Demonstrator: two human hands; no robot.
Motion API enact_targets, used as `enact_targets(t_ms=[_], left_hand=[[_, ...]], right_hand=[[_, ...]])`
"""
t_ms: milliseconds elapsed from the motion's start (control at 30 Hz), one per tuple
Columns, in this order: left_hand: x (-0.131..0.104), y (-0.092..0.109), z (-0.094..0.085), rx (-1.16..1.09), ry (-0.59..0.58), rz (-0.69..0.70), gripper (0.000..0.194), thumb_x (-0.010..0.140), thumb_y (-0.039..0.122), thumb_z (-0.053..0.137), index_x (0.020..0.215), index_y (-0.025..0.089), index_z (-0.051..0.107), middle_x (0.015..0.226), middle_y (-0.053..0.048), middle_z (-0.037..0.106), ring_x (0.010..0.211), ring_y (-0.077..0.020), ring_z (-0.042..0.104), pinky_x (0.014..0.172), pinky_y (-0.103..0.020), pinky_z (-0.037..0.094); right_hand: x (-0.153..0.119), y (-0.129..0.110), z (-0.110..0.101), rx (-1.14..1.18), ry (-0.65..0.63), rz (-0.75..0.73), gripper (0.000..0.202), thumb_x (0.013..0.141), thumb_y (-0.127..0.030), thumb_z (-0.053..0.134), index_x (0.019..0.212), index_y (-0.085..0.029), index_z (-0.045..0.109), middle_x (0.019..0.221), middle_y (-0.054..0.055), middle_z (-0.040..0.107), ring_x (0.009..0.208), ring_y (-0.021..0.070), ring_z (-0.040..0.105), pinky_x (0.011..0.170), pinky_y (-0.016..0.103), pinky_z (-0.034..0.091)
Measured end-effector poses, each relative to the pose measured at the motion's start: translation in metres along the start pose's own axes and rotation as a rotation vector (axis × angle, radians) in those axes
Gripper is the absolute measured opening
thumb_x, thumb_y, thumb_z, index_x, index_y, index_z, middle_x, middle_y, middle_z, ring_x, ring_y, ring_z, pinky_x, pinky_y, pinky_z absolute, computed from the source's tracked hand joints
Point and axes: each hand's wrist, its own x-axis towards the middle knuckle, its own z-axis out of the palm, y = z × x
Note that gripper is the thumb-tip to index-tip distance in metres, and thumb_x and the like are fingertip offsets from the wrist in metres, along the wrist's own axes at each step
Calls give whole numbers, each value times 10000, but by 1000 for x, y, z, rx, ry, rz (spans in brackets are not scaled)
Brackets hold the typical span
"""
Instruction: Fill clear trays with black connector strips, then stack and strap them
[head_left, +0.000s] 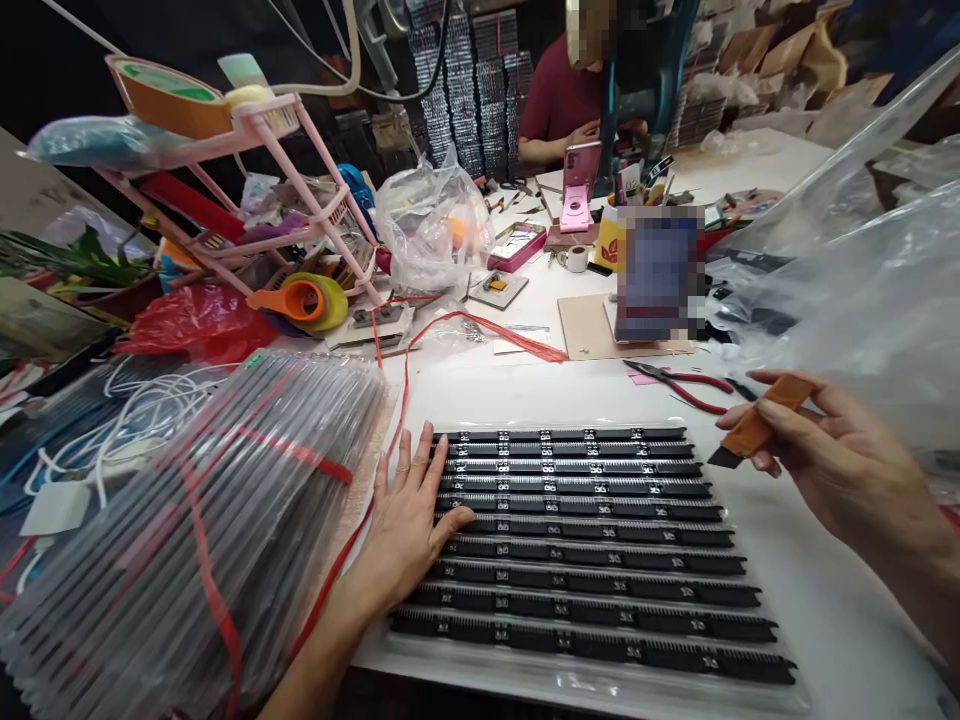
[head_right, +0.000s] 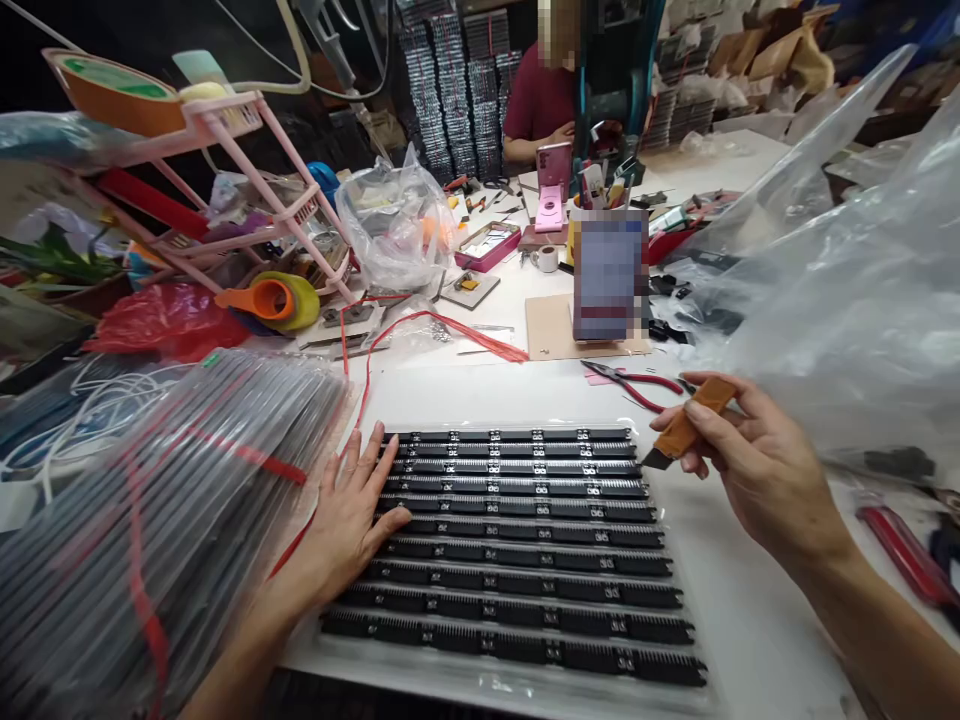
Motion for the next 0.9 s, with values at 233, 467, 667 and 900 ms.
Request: enact_targets(t_ms=[233, 467, 667, 900], left_hand=[[0, 30, -15, 79, -58, 104, 835, 855, 653, 336, 1487, 187, 52, 1543, -126, 187, 1432, -297, 92, 1115, -572, 152], [-4, 49, -13, 66, -21, 183, 883, 837, 662, 375, 1489, 161, 51, 1536, -133, 210, 1426, -296, 128, 1117, -534, 198], [-6, 53, -6, 81, 1, 214, 905, 847, 656, 369, 1489, 139, -6, 1533, -154, 208, 1424, -288, 148, 1113, -491, 218], [-7, 64, -3, 115, 57, 280, 925, 834, 682, 360, 1492, 135, 7, 1517, -145, 264, 1411, -307, 192, 1110, -489, 193]], right_hand=[[-5, 6, -4, -60, -47, 27, 400, 741, -445, 702, 1074, -257, 586, 809, 92, 682, 594, 167, 558, 416, 225, 410], [-7, 7, -1, -64, -106, 47, 425, 770, -437, 678, 1150, -276, 578, 831, 90, 676, 571, 165, 520, 435, 273, 405], [-8, 2, -1, -9, -122, 24, 407, 796, -397, 667, 1155, -244, 555, 825, 69, 669, 589, 139, 523, 466, 239, 419], [-7, 0, -5, 39, -130, -56, 365, 836, -384, 628, 1150, -233, 518, 818, 42, 667, 623, 130, 555, 456, 200, 420]])
